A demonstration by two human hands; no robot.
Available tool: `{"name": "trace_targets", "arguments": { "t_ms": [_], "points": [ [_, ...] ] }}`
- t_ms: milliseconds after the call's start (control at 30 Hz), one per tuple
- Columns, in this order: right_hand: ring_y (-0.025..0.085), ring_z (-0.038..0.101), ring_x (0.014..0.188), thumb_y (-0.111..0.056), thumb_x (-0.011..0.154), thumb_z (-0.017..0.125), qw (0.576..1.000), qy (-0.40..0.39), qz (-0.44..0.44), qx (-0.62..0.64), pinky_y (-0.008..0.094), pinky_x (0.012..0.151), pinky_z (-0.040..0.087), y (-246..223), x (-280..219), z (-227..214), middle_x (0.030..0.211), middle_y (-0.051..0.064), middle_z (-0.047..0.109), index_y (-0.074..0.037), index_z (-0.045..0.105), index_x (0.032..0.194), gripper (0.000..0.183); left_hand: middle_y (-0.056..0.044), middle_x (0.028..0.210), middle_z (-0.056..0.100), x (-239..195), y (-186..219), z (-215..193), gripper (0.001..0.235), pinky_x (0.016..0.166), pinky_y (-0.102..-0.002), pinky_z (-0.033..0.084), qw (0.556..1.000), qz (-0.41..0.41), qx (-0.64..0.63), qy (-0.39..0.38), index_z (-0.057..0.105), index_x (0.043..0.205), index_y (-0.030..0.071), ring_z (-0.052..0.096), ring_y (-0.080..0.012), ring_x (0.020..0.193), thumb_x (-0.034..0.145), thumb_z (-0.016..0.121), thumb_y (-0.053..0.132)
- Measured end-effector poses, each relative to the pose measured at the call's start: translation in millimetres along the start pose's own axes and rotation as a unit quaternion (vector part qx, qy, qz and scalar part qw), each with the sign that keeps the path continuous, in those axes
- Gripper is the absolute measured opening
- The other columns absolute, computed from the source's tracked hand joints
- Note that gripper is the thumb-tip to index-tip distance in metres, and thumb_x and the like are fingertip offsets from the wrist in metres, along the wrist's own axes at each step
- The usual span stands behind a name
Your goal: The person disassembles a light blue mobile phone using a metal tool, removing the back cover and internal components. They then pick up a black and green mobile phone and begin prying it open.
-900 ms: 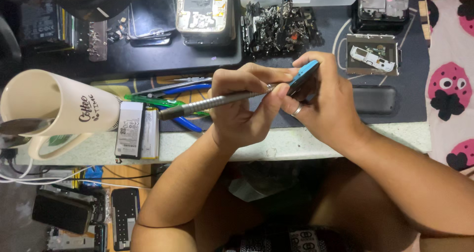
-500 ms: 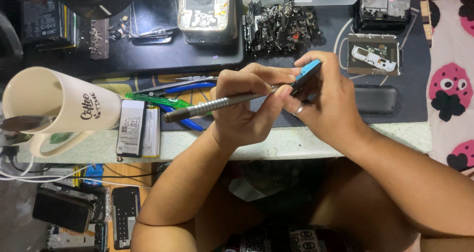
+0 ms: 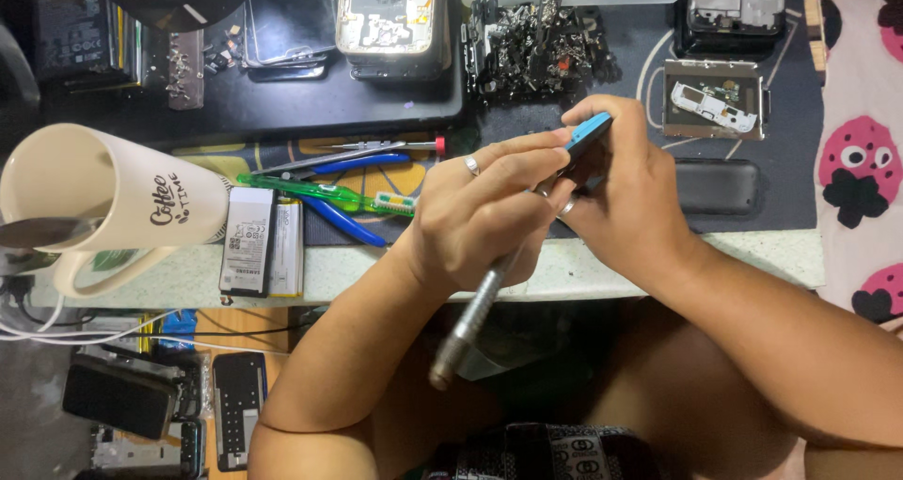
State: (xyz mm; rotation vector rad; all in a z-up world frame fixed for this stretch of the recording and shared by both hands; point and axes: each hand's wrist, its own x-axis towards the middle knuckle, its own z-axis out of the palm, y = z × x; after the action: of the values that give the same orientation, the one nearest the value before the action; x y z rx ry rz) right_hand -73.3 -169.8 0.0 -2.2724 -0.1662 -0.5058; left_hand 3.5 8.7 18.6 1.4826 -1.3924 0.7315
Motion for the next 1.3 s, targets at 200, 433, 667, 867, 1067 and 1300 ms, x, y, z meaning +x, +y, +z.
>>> {"name": "trace_targets", "arguments": {
  "t_ms": [200, 433, 667, 867, 1067, 1300],
  "points": [
    [0.028, 0.074, 0.086, -0.015, 0.092, 0.087, 1.0, 0.002, 0.007, -0.002, 0.036, 0.075, 0.058, -4.0, -1.1, 1.5, 0.1, 0.015, 0.067, -0.004, 0.043, 0.133, 0.061, -0.015, 0.1, 0.072, -6.5, 4.7, 8.9, 0.032, 0.081, -0.026, 0.065, 0.942, -0.252, -0.212, 0.066, 0.047, 0.114, -0.002, 0.077, -0.0184, 0.094, 0.1, 0.075, -0.007],
    [0.029, 0.073, 0.09, -0.014, 0.091, 0.086, 1.0, 0.005, -0.028, -0.007, 0.037, 0.077, 0.058, -4.5, 0.7, 0.7, 0.103, 0.015, 0.067, -0.003, 0.042, 0.132, 0.062, -0.013, 0.101, 0.072, -3.2, 6.7, 0.7, 0.027, 0.088, -0.027, 0.065, 0.914, -0.292, -0.276, 0.052, 0.047, 0.113, -0.003, 0.076, -0.0153, 0.098, 0.105, 0.073, -0.007],
    [0.031, 0.073, 0.09, -0.013, 0.089, 0.087, 0.999, 0.006, -0.024, -0.031, 0.039, 0.076, 0.058, -3.5, 2.9, 0.5, 0.101, 0.016, 0.067, -0.003, 0.042, 0.132, 0.063, -0.011, 0.097, 0.067, 12.9, 13.9, -0.5, 0.021, 0.076, -0.023, 0.066, 0.962, -0.227, -0.145, 0.038, 0.056, 0.108, -0.002, 0.077, -0.0151, 0.088, 0.101, 0.075, -0.005],
    [0.03, 0.075, 0.092, -0.013, 0.091, 0.085, 0.999, -0.012, -0.03, -0.026, 0.038, 0.077, 0.06, -5.0, 2.4, -1.5, 0.104, 0.016, 0.069, -0.003, 0.042, 0.132, 0.06, -0.009, 0.098, 0.065, 24.7, 6.3, -14.8, 0.028, 0.084, -0.026, 0.066, 0.945, -0.274, -0.174, -0.024, 0.051, 0.106, -0.003, 0.079, -0.0162, 0.094, 0.099, 0.078, -0.003],
    [0.026, 0.076, 0.092, -0.012, 0.092, 0.084, 0.999, -0.014, -0.028, -0.016, 0.036, 0.077, 0.061, -5.9, 2.9, -2.2, 0.103, 0.014, 0.07, -0.002, 0.041, 0.132, 0.059, -0.008, 0.097, 0.068, 25.0, 8.8, -13.3, 0.028, 0.087, -0.026, 0.066, 0.934, -0.3, -0.192, -0.037, 0.05, 0.108, -0.001, 0.079, -0.014, 0.095, 0.103, 0.077, -0.002],
    [0.024, 0.076, 0.088, -0.01, 0.089, 0.084, 1.0, -0.018, 0.001, -0.003, 0.034, 0.076, 0.061, -6.0, 1.8, -2.5, 0.098, 0.013, 0.07, -0.002, 0.041, 0.131, 0.06, -0.008, 0.097, 0.07, 23.9, 17.8, -6.1, 0.028, 0.083, -0.026, 0.066, 0.935, -0.309, -0.172, -0.002, 0.051, 0.112, 0.001, 0.08, -0.0149, 0.091, 0.102, 0.077, -0.001]
  ]
}}
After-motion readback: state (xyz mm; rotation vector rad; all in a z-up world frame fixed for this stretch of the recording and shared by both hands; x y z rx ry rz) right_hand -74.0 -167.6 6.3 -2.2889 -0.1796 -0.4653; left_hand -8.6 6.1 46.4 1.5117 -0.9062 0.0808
